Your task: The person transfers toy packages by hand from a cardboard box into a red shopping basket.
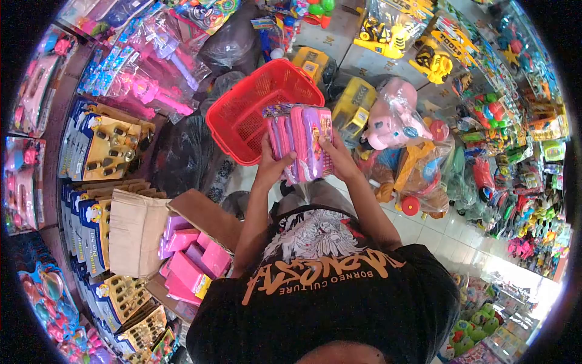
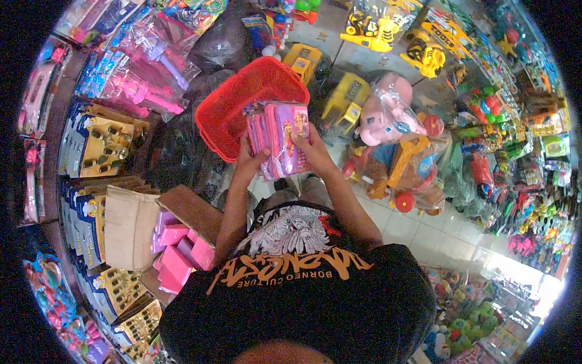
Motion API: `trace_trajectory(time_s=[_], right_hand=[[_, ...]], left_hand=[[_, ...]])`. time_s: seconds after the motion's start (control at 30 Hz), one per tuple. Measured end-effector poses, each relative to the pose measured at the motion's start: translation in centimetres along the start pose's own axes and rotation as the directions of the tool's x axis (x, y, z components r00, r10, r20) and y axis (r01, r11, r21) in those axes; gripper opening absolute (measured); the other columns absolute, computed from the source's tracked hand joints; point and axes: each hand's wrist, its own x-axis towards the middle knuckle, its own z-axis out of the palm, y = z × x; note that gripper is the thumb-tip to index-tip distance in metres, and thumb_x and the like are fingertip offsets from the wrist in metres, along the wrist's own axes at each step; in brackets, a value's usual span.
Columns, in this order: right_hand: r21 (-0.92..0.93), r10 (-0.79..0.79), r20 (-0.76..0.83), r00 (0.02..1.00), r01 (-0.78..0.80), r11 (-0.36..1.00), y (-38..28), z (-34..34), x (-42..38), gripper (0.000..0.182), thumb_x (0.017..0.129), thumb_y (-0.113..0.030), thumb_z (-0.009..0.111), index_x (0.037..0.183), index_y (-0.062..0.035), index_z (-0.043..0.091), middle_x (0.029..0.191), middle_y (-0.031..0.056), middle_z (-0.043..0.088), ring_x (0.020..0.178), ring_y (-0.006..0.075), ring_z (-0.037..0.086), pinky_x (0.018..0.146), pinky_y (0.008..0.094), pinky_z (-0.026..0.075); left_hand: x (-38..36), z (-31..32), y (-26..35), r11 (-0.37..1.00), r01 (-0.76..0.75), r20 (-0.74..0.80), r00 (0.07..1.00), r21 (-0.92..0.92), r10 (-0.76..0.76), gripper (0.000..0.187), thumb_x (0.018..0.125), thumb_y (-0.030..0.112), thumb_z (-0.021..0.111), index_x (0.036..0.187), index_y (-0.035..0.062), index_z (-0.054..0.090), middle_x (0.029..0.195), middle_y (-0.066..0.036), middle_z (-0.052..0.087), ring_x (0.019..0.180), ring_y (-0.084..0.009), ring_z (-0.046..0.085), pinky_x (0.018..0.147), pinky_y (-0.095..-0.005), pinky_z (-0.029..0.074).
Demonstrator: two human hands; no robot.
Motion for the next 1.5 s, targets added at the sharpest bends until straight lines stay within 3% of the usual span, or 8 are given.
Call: trace_trajectory(time_s=[0.07,0.3,0.57,0.8,1.03,1.1,1.3,1.5], right_hand=[[-0.078,0.001,0.009,1.0,0.0,0.997,0.6,-0.3,1.8,0.058,0.088,-0.027,0.056,0.134,-0.0056,0.028,0.122,0.0073,0.046,0.107,0.0135,0.048,0.091,0.0306,0.041],[-0.248,-0.031,0.122,0.992,0.06,0.967,-1.9,0.9,8.4,0.06,0.081,-0.032,0.065,0.124,-0.0007,0.036,0.112,0.0097,0.051,0.099,0.0156,0.052,0.086,0.0306,0.043],[-0.51,0.073,0.165,0.984,0.022,0.86,1.2,-2.2,20.8,0.073,0.074,-0.041,0.07,0.123,0.001,0.037,0.114,0.0134,0.051,0.103,0.0205,0.052,0.089,0.0323,0.042],[-0.717,0.275,0.193,0.942,-0.056,0.694,2.5,-3.9,26.5,0.078,0.069,-0.046,0.072,0.12,0.0006,0.036,0.115,0.0146,0.052,0.107,0.0213,0.05,0.091,0.033,0.04],[-0.715,0.36,0.209,0.909,-0.11,0.691,4.2,-5.4,28.3,0.082,0.064,-0.046,0.075,0.119,0.0015,0.036,0.116,0.0165,0.051,0.107,0.0237,0.05,0.092,0.0337,0.04],[-0.77,0.331,0.198,0.923,-0.062,0.635,5.2,-5.6,29.0,0.087,0.061,-0.045,0.077,0.121,0.0022,0.035,0.116,0.0168,0.051,0.108,0.0245,0.05,0.093,0.0343,0.04],[-0.65,0.348,0.219,0.911,-0.13,0.749,4.5,-4.9,29.0,0.096,0.059,-0.044,0.079,0.127,0.0017,0.031,0.119,0.0172,0.049,0.112,0.0256,0.048,0.096,0.0357,0.037],[-0.76,0.272,0.084,0.959,-0.115,0.64,9.9,-6.4,30.6,0.094,0.062,-0.042,0.078,0.13,0.0006,0.029,0.121,0.0163,0.048,0.11,0.0249,0.049,0.095,0.035,0.039]], left_hand=[[0.8,-0.7,-0.6,0.995,-0.099,-0.028,0.995,0.013,0.1,0.092,0.071,0.022,0.075,0.135,0.0033,0.012,0.13,-0.016,0.037,0.119,-0.0245,0.039,0.101,-0.0367,0.031],[5.5,-1.4,0.6,0.992,0.115,-0.143,0.982,-0.042,-0.12,0.1,0.066,0.027,0.078,0.136,0.003,0.012,0.132,-0.015,0.036,0.123,-0.0254,0.036,0.103,-0.0373,0.029],[12.9,-3.7,-3.3,0.962,0.267,-0.2,0.941,-0.049,-0.272,0.092,0.077,0.046,0.062,0.14,0.003,0.011,0.138,-0.016,0.03,0.127,-0.0263,0.03,0.106,-0.0359,0.023],[17.0,-4.6,-11.8,0.84,0.324,-0.086,0.914,-0.435,-0.397,0.084,0.08,0.043,0.06,0.14,0.0074,0.013,0.138,-0.011,0.031,0.126,-0.0254,0.032,0.104,-0.0372,0.028],[17.9,-5.6,-18.0,0.763,0.397,-0.172,0.822,-0.509,-0.543,0.073,0.082,0.039,0.06,0.137,0.009,0.022,0.133,-0.009,0.037,0.123,-0.0243,0.035,0.101,-0.0403,0.031],[18.4,-5.6,-18.5,0.801,0.292,-0.145,0.896,-0.523,-0.421,0.067,0.083,0.038,0.059,0.135,0.009,0.028,0.13,-0.009,0.04,0.122,-0.0239,0.036,0.1,-0.0405,0.033],[20.4,-6.4,-19.9,0.781,0.357,-0.155,0.856,-0.512,-0.493,0.056,0.085,0.041,0.055,0.127,0.0079,0.039,0.12,-0.008,0.048,0.112,-0.0225,0.045,0.095,-0.0384,0.037],[21.2,-5.9,-19.9,0.716,0.321,-0.092,0.877,-0.62,-0.472,0.055,0.085,0.043,0.055,0.125,0.0067,0.042,0.118,-0.008,0.049,0.105,-0.0194,0.049,0.089,-0.0336,0.041]])
